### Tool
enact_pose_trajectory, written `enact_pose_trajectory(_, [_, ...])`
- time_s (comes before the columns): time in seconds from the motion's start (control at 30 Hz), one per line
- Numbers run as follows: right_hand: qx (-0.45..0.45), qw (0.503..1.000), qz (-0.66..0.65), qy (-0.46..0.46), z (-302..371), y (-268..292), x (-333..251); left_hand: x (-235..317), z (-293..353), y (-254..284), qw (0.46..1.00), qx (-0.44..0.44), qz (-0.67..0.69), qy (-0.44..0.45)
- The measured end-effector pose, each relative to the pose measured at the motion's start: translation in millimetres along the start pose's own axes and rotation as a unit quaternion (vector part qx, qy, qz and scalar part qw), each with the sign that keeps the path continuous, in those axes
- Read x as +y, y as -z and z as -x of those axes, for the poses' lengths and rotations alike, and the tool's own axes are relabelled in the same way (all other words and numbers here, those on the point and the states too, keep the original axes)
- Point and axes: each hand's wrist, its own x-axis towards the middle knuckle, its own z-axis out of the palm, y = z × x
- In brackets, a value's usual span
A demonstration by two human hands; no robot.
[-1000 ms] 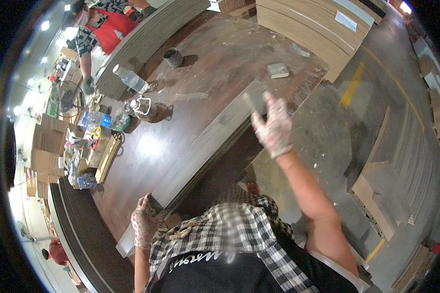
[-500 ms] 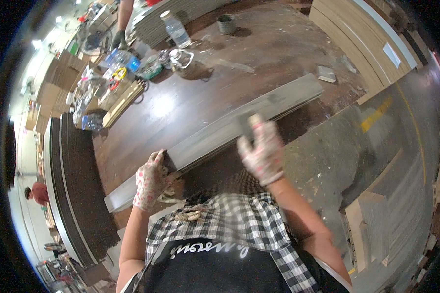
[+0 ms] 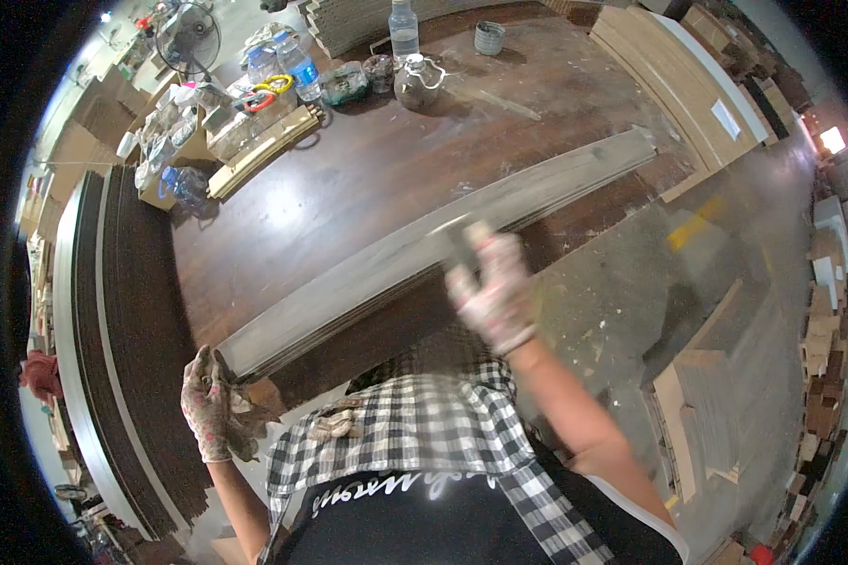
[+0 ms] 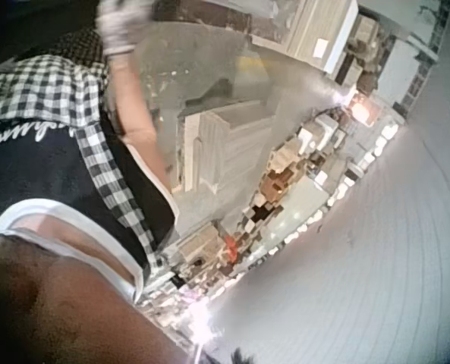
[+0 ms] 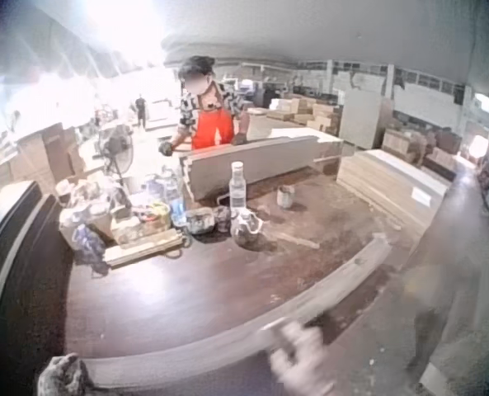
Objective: The person sands a wooden board using a sanding block by hand and wipes the dust away with a cloth.
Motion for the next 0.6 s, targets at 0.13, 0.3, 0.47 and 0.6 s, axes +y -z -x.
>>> enact_pose_trajectory(0.13, [-0.035,0.988,-0.087,0.122,18.6,-31.8,-63.1,-51.5,-7.2,-19.8,0.956,-0.043,0.289,0.025])
enact_pose_trajectory(0.3, [0.079,0.986,0.104,-0.101,-10.9,-14.5,-13.8,-56.2,-24.4,-17.4,0.927,-0.107,0.359,0.039])
enact_pose_trajectory(0.47, [-0.048,0.995,-0.082,0.042,46.6,-82.1,-129.8,-67.4,-35.8,-20.3,0.857,-0.139,0.493,0.056])
enact_pose_trajectory(0.6, [-0.144,0.952,-0.157,0.221,41.7,-100.6,-166.9,-79.4,-37.6,-15.2,0.849,-0.161,0.493,0.102])
